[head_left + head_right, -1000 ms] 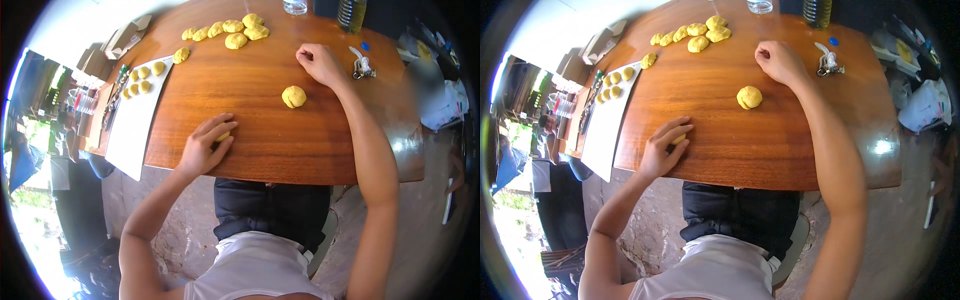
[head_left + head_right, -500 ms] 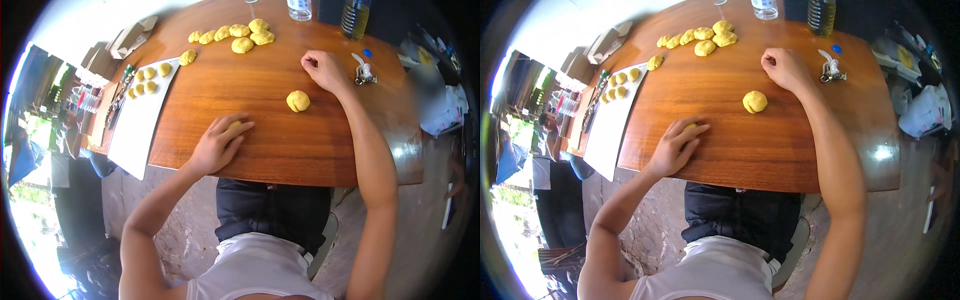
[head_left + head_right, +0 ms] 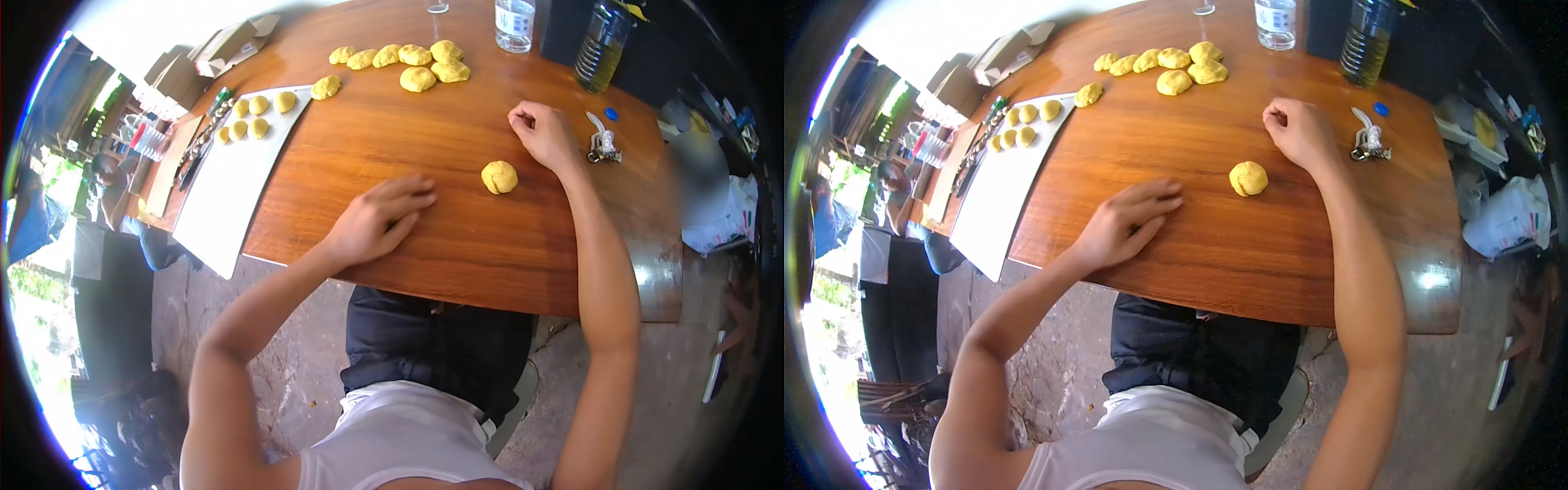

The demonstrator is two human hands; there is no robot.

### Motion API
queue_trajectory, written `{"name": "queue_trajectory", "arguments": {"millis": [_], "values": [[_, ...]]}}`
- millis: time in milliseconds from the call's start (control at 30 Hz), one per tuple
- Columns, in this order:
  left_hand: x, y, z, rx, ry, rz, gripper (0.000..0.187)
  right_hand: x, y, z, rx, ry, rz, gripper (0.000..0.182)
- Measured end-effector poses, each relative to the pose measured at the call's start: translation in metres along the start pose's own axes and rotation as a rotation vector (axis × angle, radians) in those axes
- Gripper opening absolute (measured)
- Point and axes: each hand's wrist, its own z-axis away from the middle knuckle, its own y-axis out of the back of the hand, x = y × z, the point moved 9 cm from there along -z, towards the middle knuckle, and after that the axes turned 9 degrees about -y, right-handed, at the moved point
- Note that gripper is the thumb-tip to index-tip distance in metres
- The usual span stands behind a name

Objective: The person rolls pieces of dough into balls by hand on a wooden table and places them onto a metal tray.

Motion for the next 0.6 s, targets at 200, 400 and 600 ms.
{"name": "queue_trajectory", "arguments": {"millis": [200,400,600], "values": [[-0.044,0.03,0.041,0.07,0.175,-0.172,0.035,0.004,-0.01,-0.012,-0.023,-0.028,0.014,0.011],[-0.059,-0.002,-0.052,0.181,0.153,-0.126,0.04,0.001,-0.004,-0.004,-0.014,-0.013,0.001,0.011],[0.014,0.008,0.024,0.082,0.111,-0.108,0.04,-0.001,-0.002,-0.002,-0.022,0.024,0.001,0.012]]}}
